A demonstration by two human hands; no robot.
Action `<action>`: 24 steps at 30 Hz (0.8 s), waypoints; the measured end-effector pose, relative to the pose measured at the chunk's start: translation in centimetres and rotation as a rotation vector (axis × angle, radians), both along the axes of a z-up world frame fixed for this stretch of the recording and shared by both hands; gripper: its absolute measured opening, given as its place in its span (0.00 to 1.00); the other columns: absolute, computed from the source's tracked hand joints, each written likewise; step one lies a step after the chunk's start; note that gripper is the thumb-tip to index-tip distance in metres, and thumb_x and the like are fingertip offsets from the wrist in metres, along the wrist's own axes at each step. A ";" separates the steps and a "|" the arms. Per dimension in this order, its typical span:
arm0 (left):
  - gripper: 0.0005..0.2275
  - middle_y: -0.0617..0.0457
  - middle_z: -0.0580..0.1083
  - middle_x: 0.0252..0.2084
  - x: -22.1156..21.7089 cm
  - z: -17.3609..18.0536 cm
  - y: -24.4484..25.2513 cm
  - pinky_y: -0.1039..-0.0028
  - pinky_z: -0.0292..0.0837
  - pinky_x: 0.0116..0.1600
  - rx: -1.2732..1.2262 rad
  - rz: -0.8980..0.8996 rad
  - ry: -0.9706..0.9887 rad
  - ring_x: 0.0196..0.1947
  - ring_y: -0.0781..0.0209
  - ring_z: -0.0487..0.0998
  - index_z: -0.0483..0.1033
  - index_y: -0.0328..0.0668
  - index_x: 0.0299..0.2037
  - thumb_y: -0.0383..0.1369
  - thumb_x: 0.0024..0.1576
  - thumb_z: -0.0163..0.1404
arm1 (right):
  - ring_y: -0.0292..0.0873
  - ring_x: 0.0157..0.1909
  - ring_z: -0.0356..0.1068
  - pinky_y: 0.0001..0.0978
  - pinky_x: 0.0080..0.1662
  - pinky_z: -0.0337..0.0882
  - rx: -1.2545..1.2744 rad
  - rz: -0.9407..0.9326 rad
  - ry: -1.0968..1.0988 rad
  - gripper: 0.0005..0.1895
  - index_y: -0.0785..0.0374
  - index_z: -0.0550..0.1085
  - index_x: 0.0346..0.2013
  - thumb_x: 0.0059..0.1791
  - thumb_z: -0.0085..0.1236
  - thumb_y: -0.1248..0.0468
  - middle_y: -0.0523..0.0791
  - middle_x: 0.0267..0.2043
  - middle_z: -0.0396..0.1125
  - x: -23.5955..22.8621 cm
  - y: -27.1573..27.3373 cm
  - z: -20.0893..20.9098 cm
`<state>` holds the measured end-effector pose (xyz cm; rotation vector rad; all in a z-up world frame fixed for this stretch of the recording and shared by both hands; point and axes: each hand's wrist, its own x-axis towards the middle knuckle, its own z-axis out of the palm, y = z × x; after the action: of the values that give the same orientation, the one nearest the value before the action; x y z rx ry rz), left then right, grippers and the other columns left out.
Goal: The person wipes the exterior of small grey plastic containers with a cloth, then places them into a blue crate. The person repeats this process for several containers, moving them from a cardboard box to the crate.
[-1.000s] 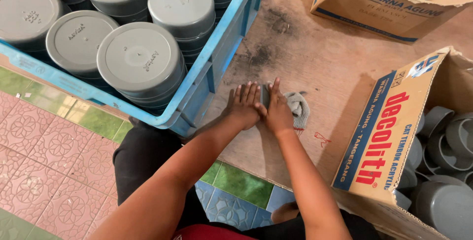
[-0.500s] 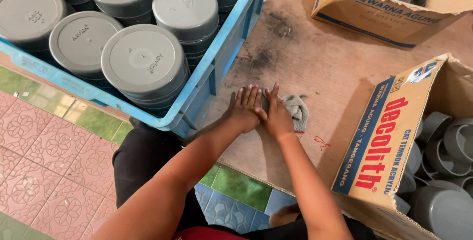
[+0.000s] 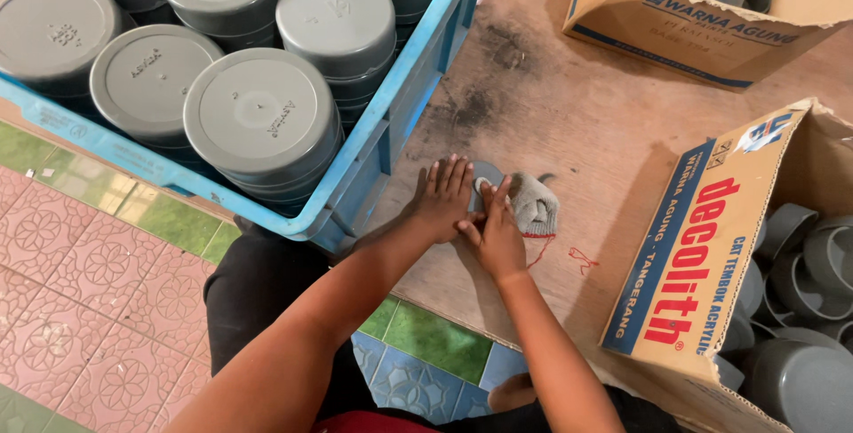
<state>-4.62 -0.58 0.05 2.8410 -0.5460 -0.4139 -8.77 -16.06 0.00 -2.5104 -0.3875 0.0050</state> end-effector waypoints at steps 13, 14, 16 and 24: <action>0.39 0.36 0.38 0.80 0.8 -4.1 0.5 0.46 0.23 0.81 -0.085 -0.025 -0.107 0.81 0.38 0.33 0.38 0.31 0.77 0.48 0.61 0.38 | 0.72 0.70 0.56 0.63 0.67 0.61 -0.061 0.021 -0.023 0.58 0.69 0.27 0.77 0.54 0.45 0.36 0.57 0.75 0.54 2.3 0.8 0.3; 0.40 0.34 0.40 0.80 0.8 -4.1 0.6 0.45 0.25 0.80 -0.092 -0.059 -0.192 0.80 0.36 0.34 0.39 0.30 0.77 0.48 0.60 0.41 | 0.73 0.70 0.56 0.65 0.67 0.61 -0.063 0.017 0.010 0.59 0.69 0.27 0.77 0.53 0.45 0.35 0.58 0.75 0.54 1.3 0.7 0.2; 0.41 0.33 0.41 0.80 1.0 -4.2 0.9 0.44 0.27 0.79 -0.100 -0.099 -0.276 0.80 0.34 0.36 0.41 0.29 0.77 0.48 0.60 0.44 | 0.74 0.70 0.55 0.67 0.66 0.61 -0.064 0.009 0.044 0.59 0.68 0.27 0.77 0.52 0.46 0.35 0.59 0.75 0.53 -0.1 0.5 0.4; 0.43 0.41 0.36 0.81 1.2 -2.5 1.1 0.48 0.28 0.81 -0.067 -0.168 -0.162 0.81 0.41 0.32 0.36 0.36 0.78 0.53 0.58 0.39 | 0.70 0.71 0.55 0.65 0.65 0.63 -0.067 -0.039 0.107 0.56 0.64 0.22 0.76 0.55 0.42 0.37 0.53 0.75 0.55 4.1 -0.5 0.8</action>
<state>-3.38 0.56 -2.46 2.7896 -0.8176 -0.1894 -4.69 -16.52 0.83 -2.5696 -0.2993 0.1390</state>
